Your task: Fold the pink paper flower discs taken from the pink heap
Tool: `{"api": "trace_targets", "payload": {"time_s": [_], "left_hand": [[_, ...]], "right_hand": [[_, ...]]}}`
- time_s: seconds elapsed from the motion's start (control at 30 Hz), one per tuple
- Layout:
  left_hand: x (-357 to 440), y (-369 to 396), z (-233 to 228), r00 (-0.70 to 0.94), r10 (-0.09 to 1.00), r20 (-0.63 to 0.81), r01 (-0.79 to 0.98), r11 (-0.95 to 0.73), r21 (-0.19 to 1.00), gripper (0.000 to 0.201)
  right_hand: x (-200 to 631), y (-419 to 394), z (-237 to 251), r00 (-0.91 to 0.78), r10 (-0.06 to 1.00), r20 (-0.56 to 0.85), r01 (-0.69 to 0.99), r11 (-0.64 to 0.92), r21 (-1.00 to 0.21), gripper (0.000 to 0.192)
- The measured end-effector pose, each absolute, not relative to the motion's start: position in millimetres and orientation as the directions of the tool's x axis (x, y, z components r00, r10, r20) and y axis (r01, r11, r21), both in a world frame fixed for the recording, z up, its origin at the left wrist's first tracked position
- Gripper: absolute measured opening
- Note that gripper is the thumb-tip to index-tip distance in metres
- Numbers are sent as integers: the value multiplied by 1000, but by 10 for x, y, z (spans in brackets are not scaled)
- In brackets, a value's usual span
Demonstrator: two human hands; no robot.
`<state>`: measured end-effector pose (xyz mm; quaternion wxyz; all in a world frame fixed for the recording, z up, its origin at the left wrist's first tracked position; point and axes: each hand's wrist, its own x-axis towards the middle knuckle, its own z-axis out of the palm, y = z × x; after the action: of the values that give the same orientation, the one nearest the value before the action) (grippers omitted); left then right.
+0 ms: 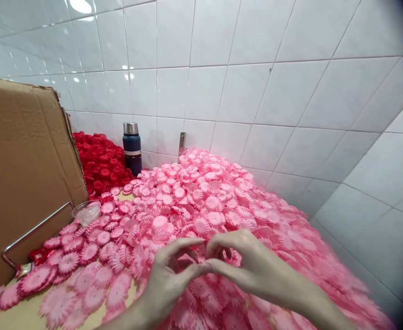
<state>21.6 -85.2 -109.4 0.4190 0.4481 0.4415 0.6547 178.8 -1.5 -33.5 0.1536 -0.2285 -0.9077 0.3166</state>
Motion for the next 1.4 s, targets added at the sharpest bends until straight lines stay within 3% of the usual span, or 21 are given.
{"api": "trace_targets", "payload": {"time_s": [0.27, 0.5, 0.8, 1.2, 1.4], "left_hand": [[211, -846, -1099, -183, 949, 257, -241, -297, 924, 33], [233, -845, -1070, -181, 964, 194, -348, -247, 904, 33], [220, -834, -1093, -215, 963, 165, -311, -227, 923, 37], [197, -837, -1052, -235, 948, 217, -159, -257, 953, 28], [196, -843, -1036, -277, 931, 236, -102, -272, 957, 23]], "right_hand": [[1773, -7, -299, -860, 505, 72, 305, 622, -721, 22], [1760, 22, -324, -876, 479, 54, 286, 607, -742, 22], [1745, 15, -338, -897, 442, 6, 274, 568, -776, 23], [1858, 68, -421, -880, 474, 20, 358, 690, -629, 24], [1850, 89, -427, -885, 463, 48, 330, 697, -637, 23]]}}
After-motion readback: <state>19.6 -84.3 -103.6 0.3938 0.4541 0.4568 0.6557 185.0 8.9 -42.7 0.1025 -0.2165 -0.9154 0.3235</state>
